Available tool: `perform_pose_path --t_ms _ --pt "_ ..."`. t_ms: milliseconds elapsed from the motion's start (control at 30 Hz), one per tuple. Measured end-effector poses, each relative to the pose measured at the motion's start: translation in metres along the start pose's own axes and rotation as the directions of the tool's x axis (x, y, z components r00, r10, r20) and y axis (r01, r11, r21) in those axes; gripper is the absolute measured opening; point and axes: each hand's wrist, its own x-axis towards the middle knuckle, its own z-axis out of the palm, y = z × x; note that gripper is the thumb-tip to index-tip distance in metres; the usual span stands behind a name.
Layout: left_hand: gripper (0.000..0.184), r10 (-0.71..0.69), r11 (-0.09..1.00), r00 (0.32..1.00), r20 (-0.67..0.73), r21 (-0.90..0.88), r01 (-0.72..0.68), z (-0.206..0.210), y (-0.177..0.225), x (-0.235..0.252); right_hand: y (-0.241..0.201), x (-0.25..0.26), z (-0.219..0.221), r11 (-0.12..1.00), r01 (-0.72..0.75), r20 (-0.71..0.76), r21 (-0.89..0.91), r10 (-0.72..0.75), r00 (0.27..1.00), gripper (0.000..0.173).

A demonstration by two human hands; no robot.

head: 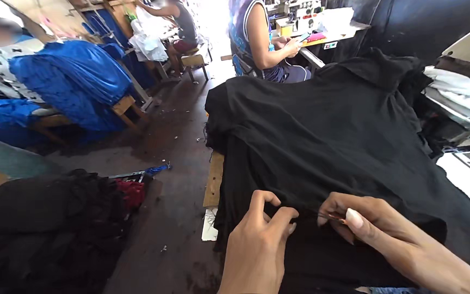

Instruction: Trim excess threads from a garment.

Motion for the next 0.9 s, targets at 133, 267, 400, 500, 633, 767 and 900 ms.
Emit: perform_pose_path --t_ms 133,267,400,500,633,767,900 --pt "0.019 -0.009 1.0 1.0 -0.022 -0.011 0.009 0.008 -0.009 0.003 0.005 -0.007 0.003 0.991 0.014 -0.083 -0.135 -0.025 0.996 0.038" --pt "0.021 -0.069 0.981 0.997 0.026 -0.179 0.073 0.0 -0.014 0.002 0.008 -0.014 0.008 0.923 -0.039 -0.16 -0.384 -0.024 0.987 0.043" --pt "0.024 0.052 0.982 0.992 0.112 -0.187 -0.03 -0.004 -0.016 0.003 0.007 -0.013 0.008 0.926 -0.048 -0.166 -0.374 -0.016 0.986 0.042" --pt "0.018 0.101 0.99 0.984 0.145 -0.108 -0.086 -0.005 -0.015 0.007 0.004 -0.012 0.005 0.971 -0.042 -0.153 -0.236 0.005 0.988 0.037" --pt "0.02 0.052 0.997 0.996 0.075 -0.054 -0.048 -0.001 -0.014 0.008 0.004 -0.012 0.004 0.979 -0.03 -0.157 -0.2 -0.002 0.988 0.037" --pt "0.023 -0.012 0.982 0.996 0.09 -0.186 0.028 -0.005 -0.017 0.005 0.007 -0.012 0.006 0.962 -0.044 -0.156 -0.269 0.001 0.988 0.039" --pt "0.025 -0.021 0.973 0.993 0.115 -0.228 0.047 -0.008 -0.018 0.004 0.007 -0.01 0.011 0.902 -0.06 -0.154 -0.427 -0.008 0.988 0.044"
